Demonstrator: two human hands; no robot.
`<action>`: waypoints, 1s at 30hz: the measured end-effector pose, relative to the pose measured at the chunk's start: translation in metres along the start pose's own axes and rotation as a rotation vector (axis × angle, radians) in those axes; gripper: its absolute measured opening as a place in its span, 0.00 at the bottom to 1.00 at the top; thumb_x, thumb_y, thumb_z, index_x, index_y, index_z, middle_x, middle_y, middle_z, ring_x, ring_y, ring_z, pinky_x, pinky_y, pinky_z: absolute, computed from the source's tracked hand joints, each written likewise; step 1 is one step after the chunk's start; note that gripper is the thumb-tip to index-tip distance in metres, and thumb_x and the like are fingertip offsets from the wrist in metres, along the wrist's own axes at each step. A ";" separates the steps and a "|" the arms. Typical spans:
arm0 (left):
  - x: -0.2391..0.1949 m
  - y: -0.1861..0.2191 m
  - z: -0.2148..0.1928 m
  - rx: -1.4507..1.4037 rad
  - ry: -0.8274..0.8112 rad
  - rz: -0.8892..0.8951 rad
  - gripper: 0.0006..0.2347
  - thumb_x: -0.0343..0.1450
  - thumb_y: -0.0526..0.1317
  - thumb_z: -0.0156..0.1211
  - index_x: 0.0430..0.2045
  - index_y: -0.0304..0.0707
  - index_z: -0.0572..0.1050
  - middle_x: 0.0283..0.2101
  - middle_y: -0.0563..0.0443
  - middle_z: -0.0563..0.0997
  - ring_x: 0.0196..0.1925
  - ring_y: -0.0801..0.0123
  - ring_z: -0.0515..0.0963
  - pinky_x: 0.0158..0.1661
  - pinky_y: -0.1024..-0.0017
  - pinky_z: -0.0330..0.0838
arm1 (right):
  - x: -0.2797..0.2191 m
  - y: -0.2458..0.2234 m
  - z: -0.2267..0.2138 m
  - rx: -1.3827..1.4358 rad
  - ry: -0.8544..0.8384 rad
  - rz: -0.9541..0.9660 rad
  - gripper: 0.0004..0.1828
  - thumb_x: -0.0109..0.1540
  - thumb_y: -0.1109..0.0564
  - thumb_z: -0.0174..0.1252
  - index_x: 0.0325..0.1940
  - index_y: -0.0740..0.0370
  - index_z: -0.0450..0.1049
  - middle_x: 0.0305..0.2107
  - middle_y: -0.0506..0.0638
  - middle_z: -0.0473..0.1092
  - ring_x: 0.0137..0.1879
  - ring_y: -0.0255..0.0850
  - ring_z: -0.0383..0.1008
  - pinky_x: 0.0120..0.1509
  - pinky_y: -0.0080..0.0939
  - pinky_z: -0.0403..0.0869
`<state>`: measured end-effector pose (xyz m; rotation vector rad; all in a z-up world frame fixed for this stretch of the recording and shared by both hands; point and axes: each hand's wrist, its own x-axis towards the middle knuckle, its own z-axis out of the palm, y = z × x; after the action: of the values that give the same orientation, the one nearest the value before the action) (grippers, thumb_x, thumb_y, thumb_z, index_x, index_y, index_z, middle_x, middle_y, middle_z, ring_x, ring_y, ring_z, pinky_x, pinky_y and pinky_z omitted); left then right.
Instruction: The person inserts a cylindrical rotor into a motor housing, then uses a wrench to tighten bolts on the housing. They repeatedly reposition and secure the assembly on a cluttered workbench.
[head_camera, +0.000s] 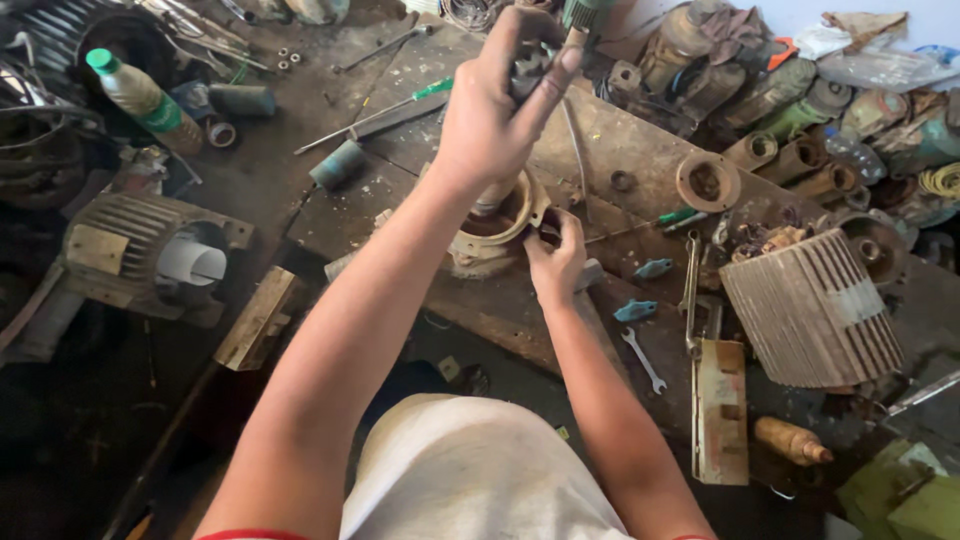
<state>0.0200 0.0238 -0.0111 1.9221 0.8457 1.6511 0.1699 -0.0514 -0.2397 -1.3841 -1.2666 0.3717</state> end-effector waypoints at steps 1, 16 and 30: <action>0.000 0.001 0.001 -0.001 -0.003 -0.010 0.11 0.80 0.44 0.61 0.48 0.37 0.70 0.34 0.46 0.83 0.35 0.58 0.87 0.40 0.69 0.78 | 0.000 0.001 -0.002 0.019 -0.009 0.009 0.15 0.56 0.67 0.64 0.47 0.67 0.73 0.40 0.54 0.73 0.44 0.44 0.78 0.49 0.41 0.77; -0.003 0.000 -0.006 -0.016 0.022 0.078 0.09 0.82 0.39 0.62 0.48 0.36 0.70 0.35 0.47 0.81 0.34 0.71 0.80 0.41 0.72 0.75 | -0.014 0.001 -0.055 -0.290 -0.107 -0.208 0.18 0.60 0.59 0.67 0.52 0.62 0.71 0.44 0.57 0.73 0.53 0.56 0.73 0.58 0.53 0.71; 0.011 -0.023 0.006 -0.036 -0.027 0.030 0.10 0.84 0.38 0.64 0.49 0.31 0.71 0.34 0.48 0.80 0.33 0.74 0.76 0.39 0.76 0.72 | -0.052 0.012 -0.118 -0.889 -0.377 -0.198 0.34 0.56 0.50 0.68 0.67 0.44 0.71 0.69 0.60 0.57 0.72 0.60 0.57 0.71 0.63 0.59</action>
<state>0.0235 0.0477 -0.0207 1.9372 0.7754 1.6423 0.2521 -0.1516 -0.2393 -1.9487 -1.9996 -0.1100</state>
